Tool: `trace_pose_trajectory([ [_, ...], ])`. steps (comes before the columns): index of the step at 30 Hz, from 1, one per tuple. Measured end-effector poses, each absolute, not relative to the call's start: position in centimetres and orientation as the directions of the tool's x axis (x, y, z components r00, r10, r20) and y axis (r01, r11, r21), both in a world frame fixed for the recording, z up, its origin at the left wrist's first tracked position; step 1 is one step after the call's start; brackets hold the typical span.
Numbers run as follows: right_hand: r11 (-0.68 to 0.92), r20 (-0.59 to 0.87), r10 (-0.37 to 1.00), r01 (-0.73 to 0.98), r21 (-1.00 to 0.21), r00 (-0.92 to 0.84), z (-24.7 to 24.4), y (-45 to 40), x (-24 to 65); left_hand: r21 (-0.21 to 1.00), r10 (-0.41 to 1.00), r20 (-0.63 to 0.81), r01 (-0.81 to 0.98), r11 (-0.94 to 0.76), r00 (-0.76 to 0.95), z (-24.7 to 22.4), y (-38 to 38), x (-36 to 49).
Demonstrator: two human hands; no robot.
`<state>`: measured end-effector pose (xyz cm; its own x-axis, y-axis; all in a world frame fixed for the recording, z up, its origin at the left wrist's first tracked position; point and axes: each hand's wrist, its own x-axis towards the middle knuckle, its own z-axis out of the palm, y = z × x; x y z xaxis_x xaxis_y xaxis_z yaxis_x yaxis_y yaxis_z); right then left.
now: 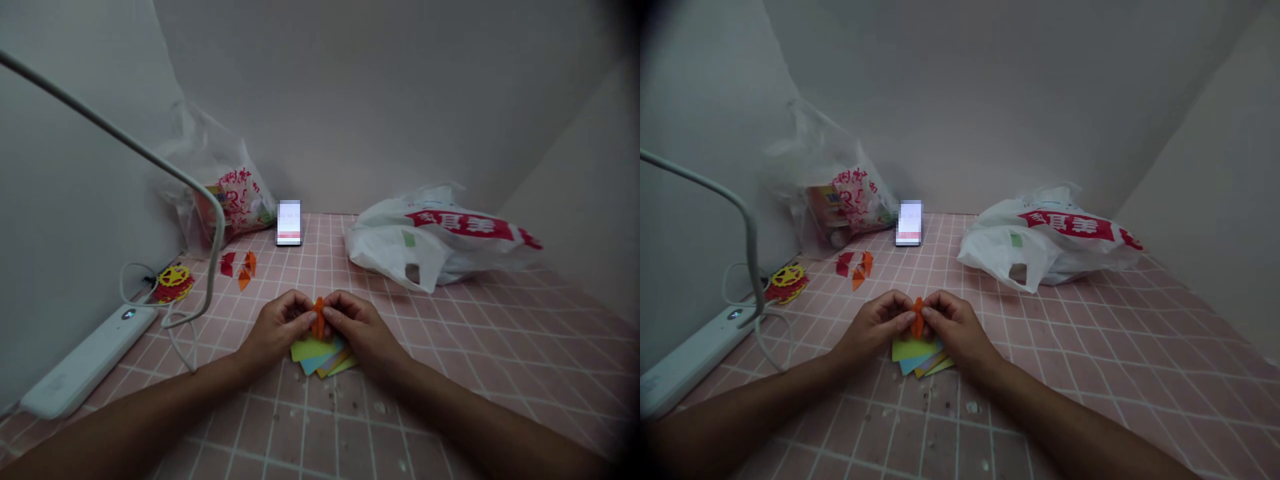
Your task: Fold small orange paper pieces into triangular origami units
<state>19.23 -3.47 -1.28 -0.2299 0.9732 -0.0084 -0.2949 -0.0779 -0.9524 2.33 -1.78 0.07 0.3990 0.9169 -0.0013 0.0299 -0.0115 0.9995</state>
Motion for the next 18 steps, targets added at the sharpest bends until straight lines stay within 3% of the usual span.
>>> trace_pose_trajectory([
  [18, -0.101, -0.057, 0.967, -0.167, -0.981, -0.249, -0.45, -3.75, 19.27, 0.999, 0.927, 0.036, -0.001, -0.038, 0.374, -0.14, -1.72, 2.28],
])
